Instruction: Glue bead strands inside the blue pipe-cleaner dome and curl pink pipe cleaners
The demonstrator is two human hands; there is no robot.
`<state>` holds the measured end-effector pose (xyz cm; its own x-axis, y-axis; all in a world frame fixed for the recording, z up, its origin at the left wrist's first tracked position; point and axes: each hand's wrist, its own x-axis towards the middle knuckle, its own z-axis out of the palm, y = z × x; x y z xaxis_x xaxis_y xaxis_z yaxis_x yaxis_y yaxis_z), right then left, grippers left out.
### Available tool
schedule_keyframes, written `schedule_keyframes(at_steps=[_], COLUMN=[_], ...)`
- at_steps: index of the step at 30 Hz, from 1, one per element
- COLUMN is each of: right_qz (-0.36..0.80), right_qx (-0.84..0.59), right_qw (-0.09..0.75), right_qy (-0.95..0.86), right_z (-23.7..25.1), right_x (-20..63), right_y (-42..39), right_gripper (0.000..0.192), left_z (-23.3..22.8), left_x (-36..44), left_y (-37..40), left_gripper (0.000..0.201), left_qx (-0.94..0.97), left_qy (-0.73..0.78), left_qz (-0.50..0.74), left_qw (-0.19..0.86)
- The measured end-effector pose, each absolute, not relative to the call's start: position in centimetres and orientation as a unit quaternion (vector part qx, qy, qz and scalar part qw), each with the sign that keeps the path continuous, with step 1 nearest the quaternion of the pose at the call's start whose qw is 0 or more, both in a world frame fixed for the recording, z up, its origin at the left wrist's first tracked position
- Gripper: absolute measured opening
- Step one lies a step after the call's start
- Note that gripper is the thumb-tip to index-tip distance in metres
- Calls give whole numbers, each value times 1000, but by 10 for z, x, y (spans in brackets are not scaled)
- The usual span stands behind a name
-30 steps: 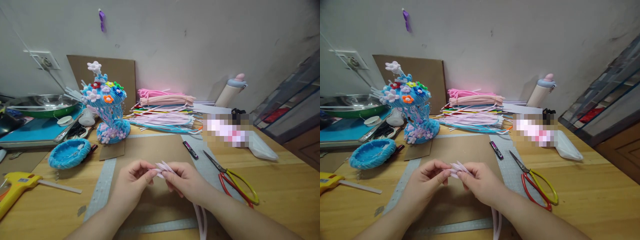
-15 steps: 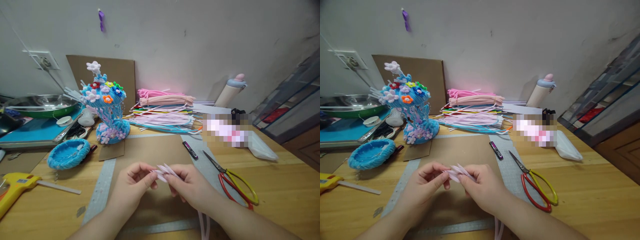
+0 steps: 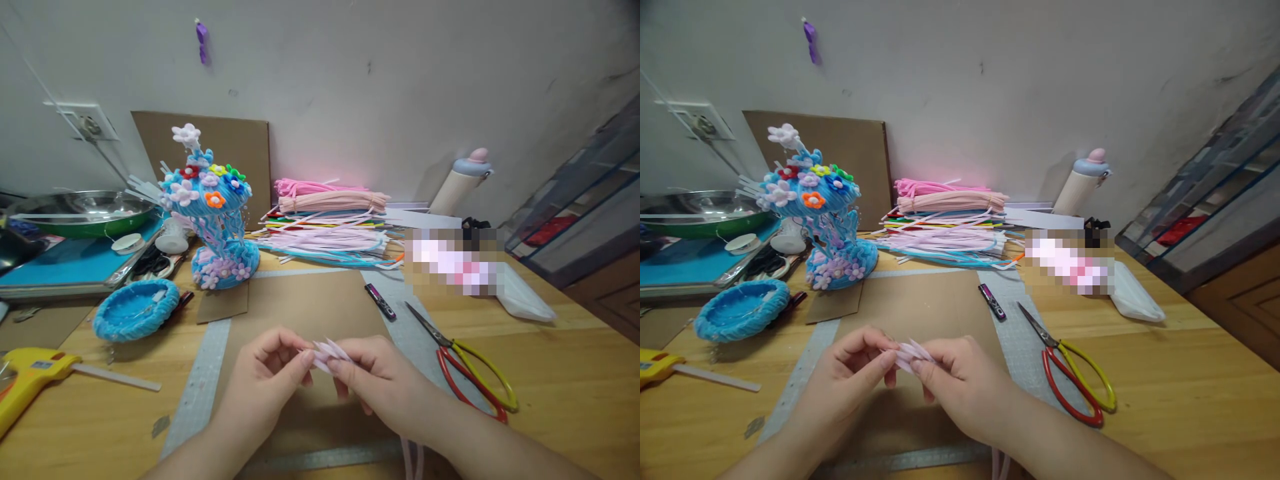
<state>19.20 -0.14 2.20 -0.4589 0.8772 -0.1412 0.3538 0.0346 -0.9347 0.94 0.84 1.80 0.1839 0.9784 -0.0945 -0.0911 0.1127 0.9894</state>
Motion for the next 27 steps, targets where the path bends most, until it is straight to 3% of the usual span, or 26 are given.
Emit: schedule_keyframes(at_steps=[4,17,27], right_qz=[493,429,393], right_qx=[-449,-463,-466], right_qw=[222,164,156], right_qy=[-712,-758,-777], right_z=[28,36,39], right_x=[195,195,193], right_y=[-2,-1,-4], right_gripper=[43,32,37], left_z=[17,16,17], left_x=[10,13,14], left_y=[7,5,6], left_gripper=[14,7,5], left_qx=[500,496,568], left_qy=[450,428,451], left_qz=[446,451,439], left_qw=[590,607,530])
